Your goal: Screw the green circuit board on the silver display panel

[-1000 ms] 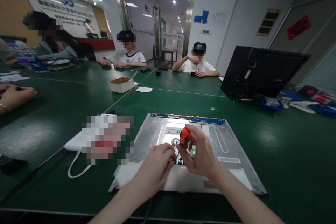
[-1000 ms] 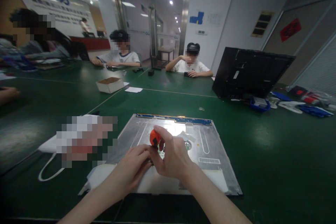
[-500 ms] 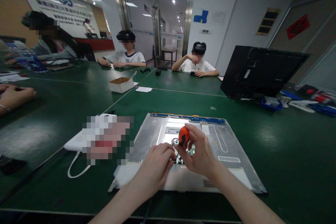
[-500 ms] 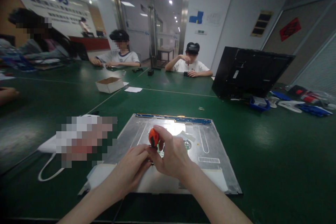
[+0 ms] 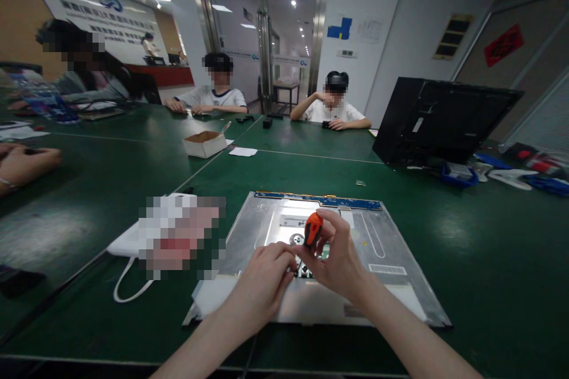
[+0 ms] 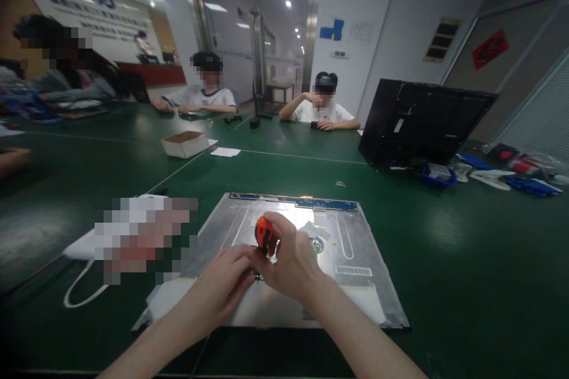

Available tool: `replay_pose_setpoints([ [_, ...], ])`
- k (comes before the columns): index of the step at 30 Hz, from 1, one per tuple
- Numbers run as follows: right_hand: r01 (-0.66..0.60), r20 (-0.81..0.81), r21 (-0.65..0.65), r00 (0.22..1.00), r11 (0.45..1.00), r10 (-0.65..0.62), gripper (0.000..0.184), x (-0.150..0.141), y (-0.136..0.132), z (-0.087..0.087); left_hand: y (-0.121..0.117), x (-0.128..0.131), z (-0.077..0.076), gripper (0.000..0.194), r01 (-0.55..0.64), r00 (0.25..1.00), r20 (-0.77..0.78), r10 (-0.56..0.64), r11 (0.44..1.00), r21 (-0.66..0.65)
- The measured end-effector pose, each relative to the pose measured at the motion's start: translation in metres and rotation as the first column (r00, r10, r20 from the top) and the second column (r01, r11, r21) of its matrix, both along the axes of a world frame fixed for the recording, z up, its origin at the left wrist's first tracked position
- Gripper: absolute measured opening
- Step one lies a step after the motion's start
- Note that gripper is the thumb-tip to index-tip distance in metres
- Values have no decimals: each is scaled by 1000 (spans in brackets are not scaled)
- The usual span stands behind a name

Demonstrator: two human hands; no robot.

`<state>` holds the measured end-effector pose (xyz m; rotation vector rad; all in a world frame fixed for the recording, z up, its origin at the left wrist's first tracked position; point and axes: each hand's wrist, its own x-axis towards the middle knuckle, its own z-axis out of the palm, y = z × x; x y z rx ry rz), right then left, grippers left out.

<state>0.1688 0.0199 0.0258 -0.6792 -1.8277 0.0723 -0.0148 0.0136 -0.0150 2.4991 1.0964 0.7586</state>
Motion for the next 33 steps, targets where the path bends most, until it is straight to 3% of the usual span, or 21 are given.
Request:
replay_pose_setpoints([
  [8, -11, 61, -61, 998, 998, 15, 61, 4, -1, 3, -5, 0, 10, 21, 0, 1000, -26, 1, 1000, 6],
  [12, -78, 29, -99, 996, 992, 81, 62, 5, -3, 6, -5, 1, 13, 18, 11, 1000, -18, -11, 1000, -23],
  [20, -75, -12, -90, 997, 993, 74, 59, 2, -3, 4, -3, 2, 17, 19, 12, 998, -56, -15, 998, -54],
  [28, -79, -24, -85, 997, 993, 78, 61, 1, -1, 2, -4, 2, 19, 18, 15, 998, -53, -17, 999, -35],
  [33, -93, -23, -83, 996, 992, 92, 63, 2, 0, 0, -4, 1, 12, 19, 8, 999, -40, -9, 1000, -24],
])
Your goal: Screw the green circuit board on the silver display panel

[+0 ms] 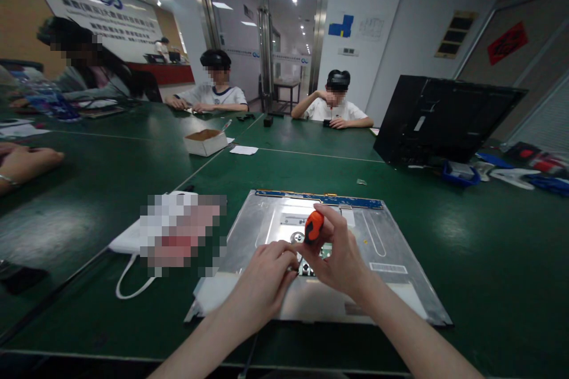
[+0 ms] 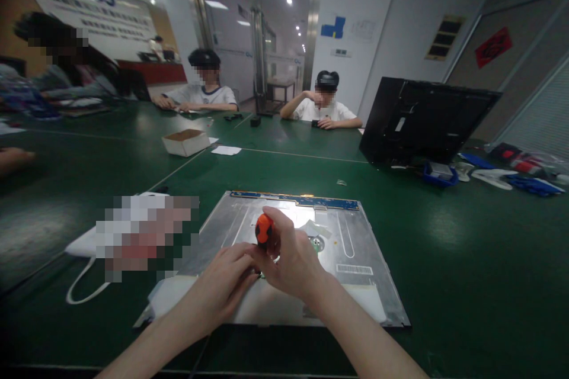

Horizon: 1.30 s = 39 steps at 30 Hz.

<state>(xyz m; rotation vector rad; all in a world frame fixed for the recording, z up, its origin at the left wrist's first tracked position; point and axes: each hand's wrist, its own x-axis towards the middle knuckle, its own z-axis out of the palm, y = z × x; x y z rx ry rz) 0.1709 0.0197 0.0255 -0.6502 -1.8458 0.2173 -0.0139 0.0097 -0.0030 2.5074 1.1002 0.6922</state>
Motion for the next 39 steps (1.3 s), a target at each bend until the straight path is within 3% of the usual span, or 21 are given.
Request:
replay_pose_setpoints([
  [9, 22, -19, 34, 1000, 999, -21, 57, -2, -1, 1, -1, 0, 1, 20, 9, 1000, 4, -9, 1000, -5],
  [15, 77, -170, 60, 983, 995, -66, 60, 3, 0, 9, -2, 0, 5, 20, 20, 1000, 10, -20, 1000, 1],
  [27, 140, -140, 93, 982, 986, -126, 61, 13, 3, 17, -4, -1, 9, 18, -21, 1000, 12, 21, 1000, -8],
  [39, 17, -112, -18, 993, 1000, -19, 60, -4, 0, 4, 0, -2, -1, 17, 15, 999, 31, -15, 1000, -6],
])
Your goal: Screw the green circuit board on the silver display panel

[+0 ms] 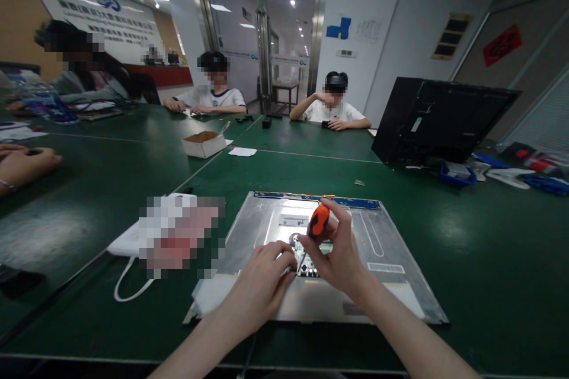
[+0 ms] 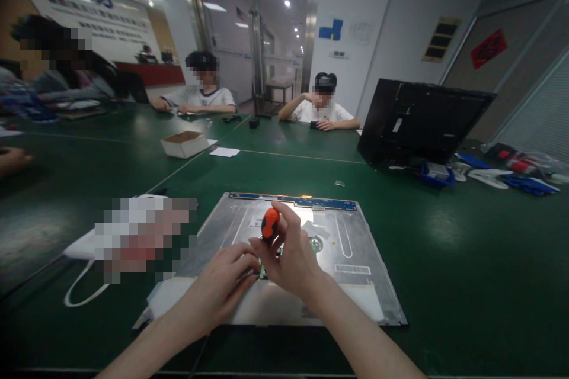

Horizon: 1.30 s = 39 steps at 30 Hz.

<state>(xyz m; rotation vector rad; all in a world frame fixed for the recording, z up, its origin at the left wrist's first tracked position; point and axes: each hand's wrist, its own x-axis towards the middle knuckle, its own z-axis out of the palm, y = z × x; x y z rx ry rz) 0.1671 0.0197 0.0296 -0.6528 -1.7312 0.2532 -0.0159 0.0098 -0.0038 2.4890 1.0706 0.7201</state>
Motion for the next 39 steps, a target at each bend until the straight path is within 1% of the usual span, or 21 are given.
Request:
replay_pose_setpoints([
  [5, -12, -9, -10, 1000, 1000, 12, 62, -1, 1, -6, 1, 1, -3, 18, -15, 1000, 11, 15, 999, 33],
  [13, -15, 4, -6, 1000, 1000, 15, 63, -2, 4, -9, 1, 5, 9, 18, -24, 996, -89, 23, 1000, -8],
  [19, -13, 24, -2, 1000, 1000, 13, 63, -2, 3, -9, 0, 8, 8, 20, -57, 989, -137, 54, 998, -19],
  [24, 17, 43, -7, 999, 1000, -16, 63, -1, 2, -8, 0, 8, 8, 20, -62, 988, -140, 63, 998, 8],
  [31, 94, 129, 14, 987, 995, -95, 62, 2, -1, 0, -1, 9, 11, 17, -60, 986, -155, 64, 998, 32],
  [39, 105, 141, 46, 984, 993, -111, 64, 2, -3, -2, 0, 8, 10, 19, -57, 985, -158, 64, 997, 47],
])
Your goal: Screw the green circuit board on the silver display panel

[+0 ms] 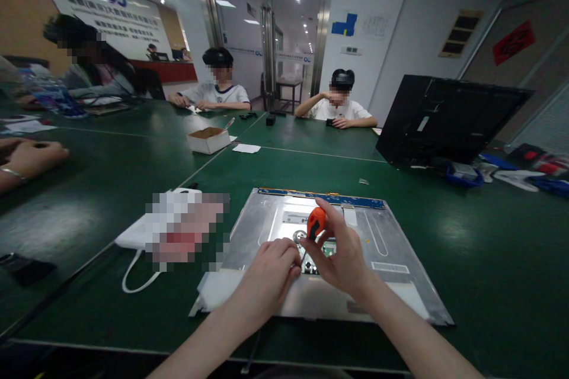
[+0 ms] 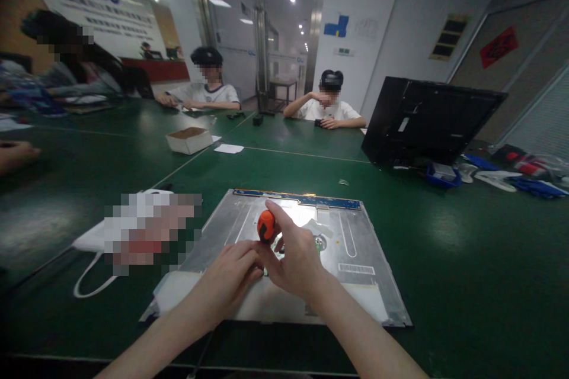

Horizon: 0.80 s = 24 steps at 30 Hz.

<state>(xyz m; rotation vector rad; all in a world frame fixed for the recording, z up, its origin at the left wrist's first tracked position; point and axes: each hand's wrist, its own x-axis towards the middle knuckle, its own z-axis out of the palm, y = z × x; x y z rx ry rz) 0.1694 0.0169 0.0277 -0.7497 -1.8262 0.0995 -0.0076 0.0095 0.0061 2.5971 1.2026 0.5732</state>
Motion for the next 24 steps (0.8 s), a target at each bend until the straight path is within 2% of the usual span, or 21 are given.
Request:
replay_pose_setpoints([
  [17, -22, -17, -44, 1000, 999, 21, 65, -2, 1, -1, 0, -2, -1, 17, 12, 999, 32, -11, 1000, -20],
  [24, -36, -41, 1, 999, 999, 36, 64, -2, 2, -1, 0, -3, 0, 18, 24, 999, 41, -23, 999, -35],
])
